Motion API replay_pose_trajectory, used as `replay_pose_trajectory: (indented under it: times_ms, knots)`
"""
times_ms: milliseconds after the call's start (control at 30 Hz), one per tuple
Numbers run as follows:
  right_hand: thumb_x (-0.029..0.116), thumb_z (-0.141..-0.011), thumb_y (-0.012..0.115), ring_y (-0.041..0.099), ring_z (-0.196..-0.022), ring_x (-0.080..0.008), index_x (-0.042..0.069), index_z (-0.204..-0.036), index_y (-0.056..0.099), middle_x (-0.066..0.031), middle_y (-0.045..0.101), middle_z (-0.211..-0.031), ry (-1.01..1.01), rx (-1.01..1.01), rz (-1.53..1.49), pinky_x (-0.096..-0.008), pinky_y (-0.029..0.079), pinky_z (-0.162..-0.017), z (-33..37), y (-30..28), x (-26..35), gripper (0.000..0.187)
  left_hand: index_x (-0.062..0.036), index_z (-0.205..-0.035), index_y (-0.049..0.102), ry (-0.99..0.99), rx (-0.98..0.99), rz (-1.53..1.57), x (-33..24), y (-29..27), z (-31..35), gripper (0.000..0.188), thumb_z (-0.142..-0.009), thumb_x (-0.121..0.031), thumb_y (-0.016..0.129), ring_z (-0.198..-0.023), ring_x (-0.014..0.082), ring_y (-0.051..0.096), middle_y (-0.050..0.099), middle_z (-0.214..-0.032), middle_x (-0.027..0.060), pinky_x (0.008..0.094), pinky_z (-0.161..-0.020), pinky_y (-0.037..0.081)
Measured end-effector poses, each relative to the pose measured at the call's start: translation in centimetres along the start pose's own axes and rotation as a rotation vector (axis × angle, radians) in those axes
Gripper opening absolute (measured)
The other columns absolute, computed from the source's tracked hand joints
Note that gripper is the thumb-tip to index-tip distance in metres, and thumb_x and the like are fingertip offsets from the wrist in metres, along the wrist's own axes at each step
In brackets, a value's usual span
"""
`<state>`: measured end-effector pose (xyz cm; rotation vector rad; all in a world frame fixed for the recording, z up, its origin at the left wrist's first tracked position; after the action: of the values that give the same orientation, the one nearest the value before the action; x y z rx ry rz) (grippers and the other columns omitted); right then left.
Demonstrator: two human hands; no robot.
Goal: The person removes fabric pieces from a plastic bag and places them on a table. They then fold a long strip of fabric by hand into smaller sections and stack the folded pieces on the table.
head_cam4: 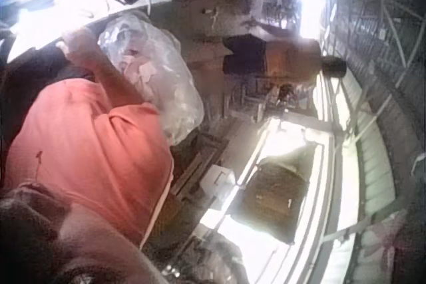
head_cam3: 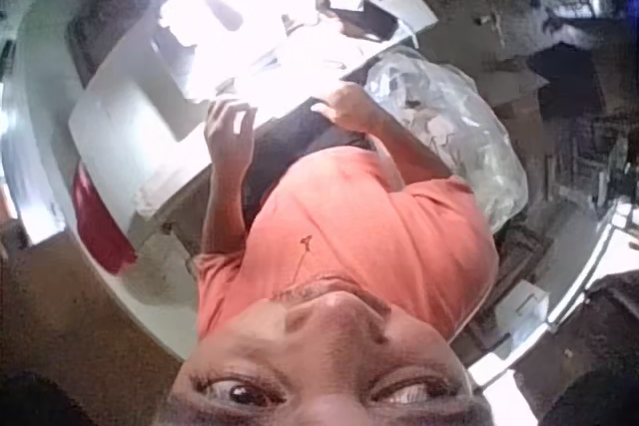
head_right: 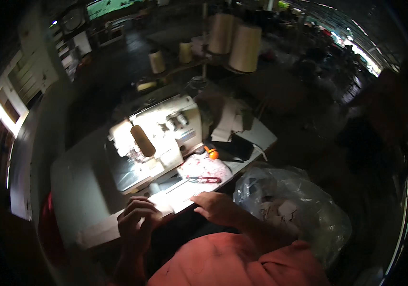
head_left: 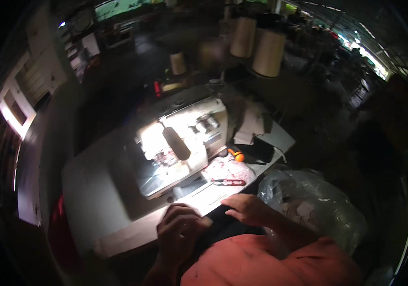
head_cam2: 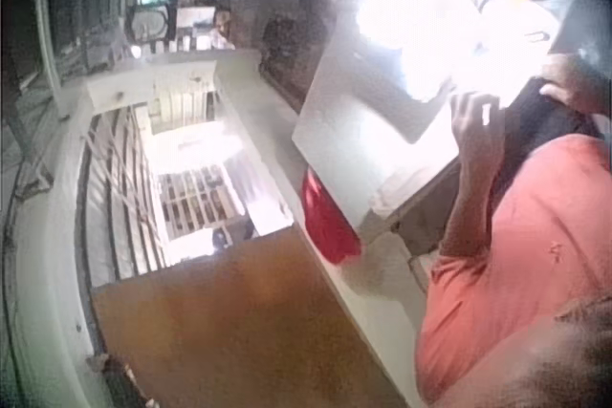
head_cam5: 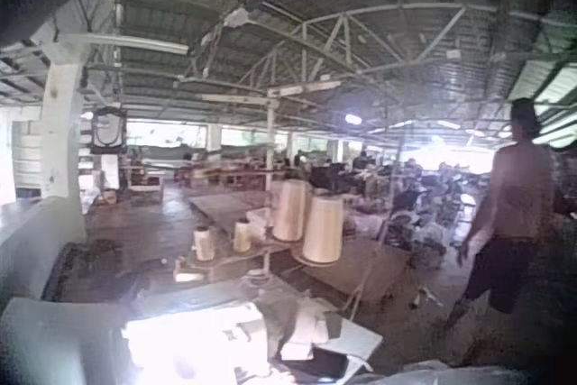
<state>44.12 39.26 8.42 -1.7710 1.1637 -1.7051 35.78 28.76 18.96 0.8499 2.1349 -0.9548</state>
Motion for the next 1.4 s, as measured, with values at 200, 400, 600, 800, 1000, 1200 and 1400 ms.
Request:
replay_pose_trajectory:
  times_ms: [200,400,600,800,1000,1200,1400]
  knots:
    - [0.013,-0.073,0.060,0.055,-0.082,-0.0297,0.002,-0.100,0.053,-0.0143,0.056,-0.086,-0.087,0.010,-0.075,-0.0347,0.044,-0.073,1.7,1.7,1.3,0.030,-0.0037,-0.074,0.049,-0.342,-0.039,-0.860,10.9,1.0,7.1,0.018,-0.075,-0.020,0.056,-0.074,0.0282,0.044,0.047,-0.074,0.0111,0.0393,-0.068,0.033]
    - [0.005,-0.071,0.059,0.057,-0.082,-0.0266,0.000,-0.096,0.055,-0.0142,0.058,-0.089,-0.097,-0.003,-0.140,-0.0321,0.046,-0.072,0.2,0.6,1.1,0.026,-0.0001,-0.070,0.046,-0.448,-0.211,-0.052,13.0,-1.4,7.2,0.014,-0.081,-0.009,0.045,-0.058,0.0192,0.041,0.041,-0.063,0.0092,0.0293,-0.055,0.034]
    - [0.011,-0.080,0.053,0.054,-0.058,-0.0082,0.000,-0.085,0.056,-0.0037,0.057,-0.067,0.264,0.249,-0.711,-0.0204,0.044,-0.053,-5.6,5.8,1.9,0.013,0.0000,-0.072,0.047,-0.488,-0.385,0.091,13.1,-2.3,9.3,0.021,-0.086,-0.016,0.045,-0.059,0.0122,0.041,0.043,-0.064,0.0048,0.0244,-0.056,0.035]
    - [0.016,-0.082,0.052,0.047,-0.051,-0.0058,0.002,-0.070,0.053,-0.0005,0.051,-0.059,0.262,0.221,-0.744,-0.0199,0.037,-0.046,-8.3,9.3,1.8,0.019,-0.0017,-0.075,0.047,-0.408,-0.444,-0.001,12.4,-3.0,9.3,0.015,-0.085,-0.011,0.043,-0.060,0.0142,0.043,0.044,-0.065,0.0061,0.0252,-0.058,0.037]
    - [0.023,-0.081,0.054,0.049,-0.056,-0.0075,-0.001,-0.079,0.055,-0.0028,0.055,-0.068,0.340,0.142,-0.718,-0.0224,0.041,-0.050,-7.3,7.6,1.3,0.024,-0.0022,-0.077,0.047,-0.418,-0.466,-0.043,12.3,-3.5,9.8,0.010,-0.082,-0.010,0.044,-0.067,0.0243,0.049,0.048,-0.070,0.0100,0.0298,-0.063,0.039]
    - [0.019,-0.083,0.052,0.056,-0.060,-0.0085,0.002,-0.084,0.054,-0.0053,0.059,-0.072,0.258,0.336,-0.990,-0.0198,0.042,-0.047,-10.2,9.9,5.6,0.017,-0.0008,-0.089,0.053,-0.197,-0.511,-0.541,4.3,-3.9,10.9,0.013,-0.079,-0.009,0.051,-0.077,0.0281,0.052,0.054,-0.085,0.0150,0.0349,-0.068,0.042]
    - [0.012,-0.080,0.047,0.061,-0.058,-0.0205,-0.006,-0.090,0.050,-0.0118,0.060,-0.076,0.043,0.254,-0.998,-0.0255,0.048,-0.048,-10.8,6.0,13.6,0.021,-0.0021,-0.101,0.048,-0.357,-0.942,1.228,12.0,-5.6,17.8,0.040,-0.082,-0.037,0.046,-0.086,0.0219,0.052,0.052,-0.104,0.0116,0.0359,-0.076,0.041]
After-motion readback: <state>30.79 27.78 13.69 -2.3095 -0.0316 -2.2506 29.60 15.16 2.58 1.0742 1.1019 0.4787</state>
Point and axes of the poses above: each hand's wrist, its own z-axis away from the middle knuckle, its own y-axis out of the palm, x = y × z, the point moved 10 cm from there along -z, towards the middle knuckle
